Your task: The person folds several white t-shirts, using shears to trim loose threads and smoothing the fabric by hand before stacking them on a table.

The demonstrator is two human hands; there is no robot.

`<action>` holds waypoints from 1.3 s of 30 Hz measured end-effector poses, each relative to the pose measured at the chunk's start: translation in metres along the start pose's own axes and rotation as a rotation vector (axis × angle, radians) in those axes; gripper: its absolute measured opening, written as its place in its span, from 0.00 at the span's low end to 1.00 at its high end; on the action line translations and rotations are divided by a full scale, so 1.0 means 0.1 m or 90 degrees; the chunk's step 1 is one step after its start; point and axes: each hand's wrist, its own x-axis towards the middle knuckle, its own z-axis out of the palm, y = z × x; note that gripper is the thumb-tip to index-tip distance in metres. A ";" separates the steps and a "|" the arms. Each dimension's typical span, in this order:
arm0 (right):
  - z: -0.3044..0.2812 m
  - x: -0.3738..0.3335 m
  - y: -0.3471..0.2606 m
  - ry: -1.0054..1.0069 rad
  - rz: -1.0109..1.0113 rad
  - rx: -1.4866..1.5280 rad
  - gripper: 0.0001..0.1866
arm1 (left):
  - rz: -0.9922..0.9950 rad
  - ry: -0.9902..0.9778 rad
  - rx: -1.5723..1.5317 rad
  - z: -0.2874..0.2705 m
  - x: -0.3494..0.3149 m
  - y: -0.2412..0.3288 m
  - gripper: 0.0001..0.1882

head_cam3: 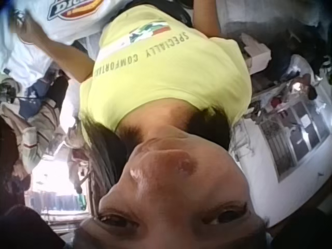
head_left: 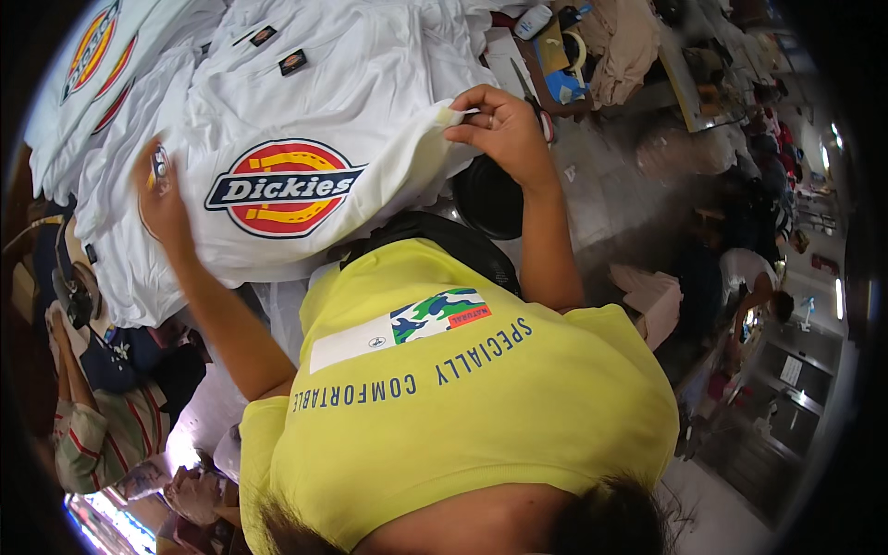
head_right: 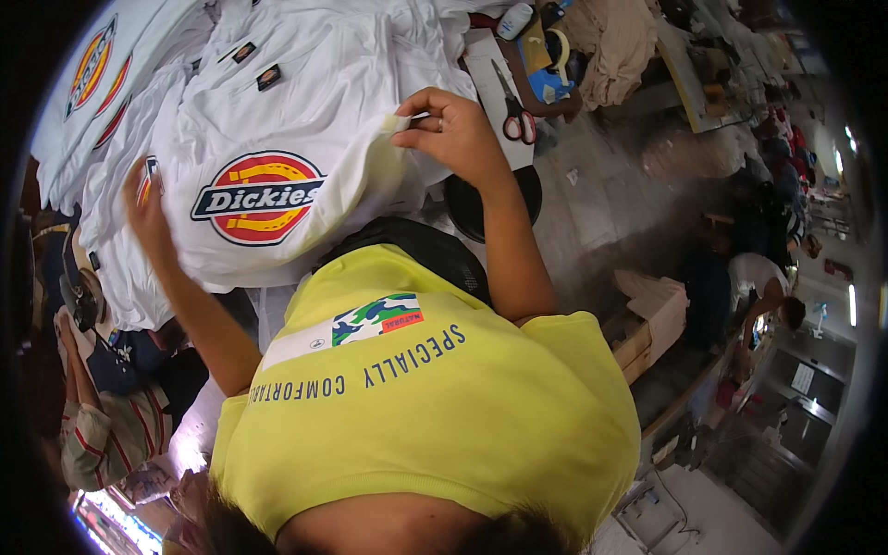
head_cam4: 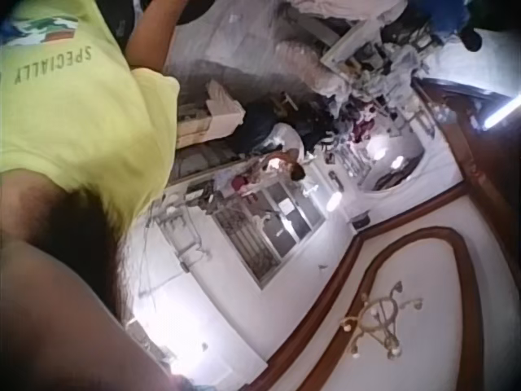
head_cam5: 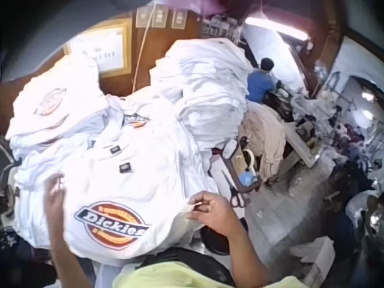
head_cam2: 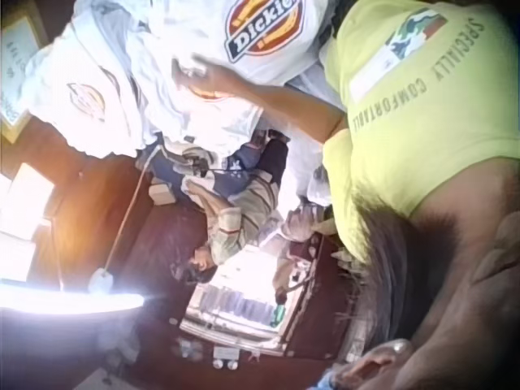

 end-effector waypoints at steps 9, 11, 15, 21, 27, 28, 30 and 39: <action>0.43 -0.03 -0.27 0.027 0.029 -0.126 0.13 | 0.101 -0.414 -0.159 1.35 -0.53 1.36 0.15; 0.43 -0.04 -0.28 0.024 0.033 -0.139 0.13 | 0.099 -0.419 -0.193 1.41 -0.55 1.23 0.13; 0.47 -0.01 -0.28 0.021 0.042 -0.122 0.14 | -0.217 -0.490 -0.372 1.40 -0.59 1.11 0.07; 0.42 0.09 -0.24 -0.020 0.095 0.027 0.15 | -0.360 -0.505 -0.506 1.32 -0.55 1.15 0.11; 0.39 0.12 -0.12 -0.028 0.057 0.061 0.15 | -0.368 -0.562 -0.481 1.22 -0.58 1.18 0.13; 0.40 0.13 -0.10 -0.018 0.047 0.051 0.15 | -0.371 -0.551 -0.501 1.23 -0.60 1.19 0.12; 0.43 0.13 -0.08 0.004 0.027 0.030 0.16 | -0.377 -0.531 -0.542 1.25 -0.62 1.20 0.12; 0.62 0.07 -0.20 0.083 -0.411 -0.536 0.09 | -0.410 -0.529 -0.550 1.27 -0.64 1.21 0.10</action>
